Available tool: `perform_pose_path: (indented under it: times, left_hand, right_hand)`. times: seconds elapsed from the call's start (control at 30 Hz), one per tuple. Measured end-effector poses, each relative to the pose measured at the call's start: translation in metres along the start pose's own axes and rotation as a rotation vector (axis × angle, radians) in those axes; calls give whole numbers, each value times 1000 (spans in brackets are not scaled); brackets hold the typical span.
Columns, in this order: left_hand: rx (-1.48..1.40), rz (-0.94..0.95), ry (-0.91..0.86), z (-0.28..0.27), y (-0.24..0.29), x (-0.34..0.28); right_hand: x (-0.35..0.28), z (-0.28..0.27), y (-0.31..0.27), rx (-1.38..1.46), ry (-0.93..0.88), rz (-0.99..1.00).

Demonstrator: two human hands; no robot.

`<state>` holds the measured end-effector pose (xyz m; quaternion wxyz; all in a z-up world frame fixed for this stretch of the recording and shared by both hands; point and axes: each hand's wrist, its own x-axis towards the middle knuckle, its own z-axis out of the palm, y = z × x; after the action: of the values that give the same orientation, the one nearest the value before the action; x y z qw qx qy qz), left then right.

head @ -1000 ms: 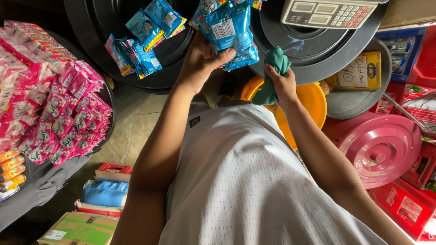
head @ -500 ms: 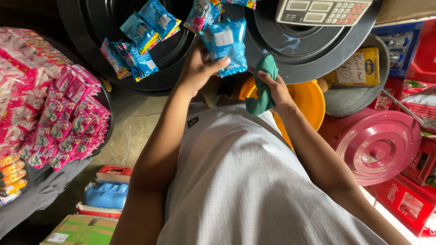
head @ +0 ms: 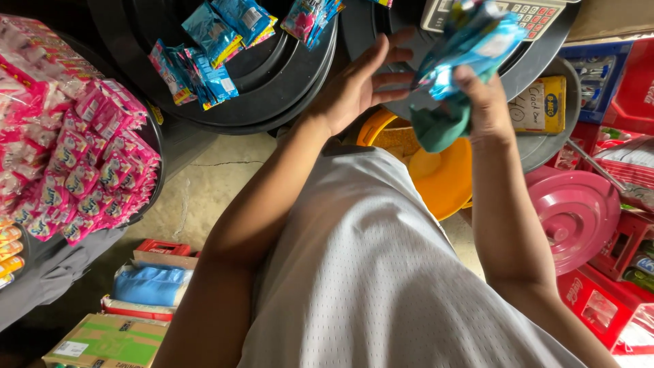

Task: Wiping and cleaning individual sachets of laundry detergent and fabric softener from a shelf.

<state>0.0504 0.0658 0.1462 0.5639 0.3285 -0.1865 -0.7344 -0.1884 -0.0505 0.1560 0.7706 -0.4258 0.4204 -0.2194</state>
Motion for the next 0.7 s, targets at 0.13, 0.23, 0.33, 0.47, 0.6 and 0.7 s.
perform_pose_path:
  times: [0.13, 0.23, 0.33, 0.47, 0.6, 0.7]
  left_hand:
    - [-215, 16, -8, 7, -10, 23]
    - [-187, 20, -58, 24, -18, 35]
    - [-235, 8, -160, 41, -18, 46]
    - [-69, 25, -125, 50, -16, 52]
    - [-65, 96, -148, 49, -14, 56]
    - [2, 112, -164, 51, 3, 42]
  right_hand:
    - [-9, 3, -43, 74, -31, -228]
    - [-17, -4, -63, -25, 37, -339]
    - [-21, -15, -73, -93, 98, -403]
    - [-22, -20, -72, -131, 98, -384]
    - [-22, -22, -62, -88, 99, -386]
    - [-27, 0, -68, 4, 117, -329]
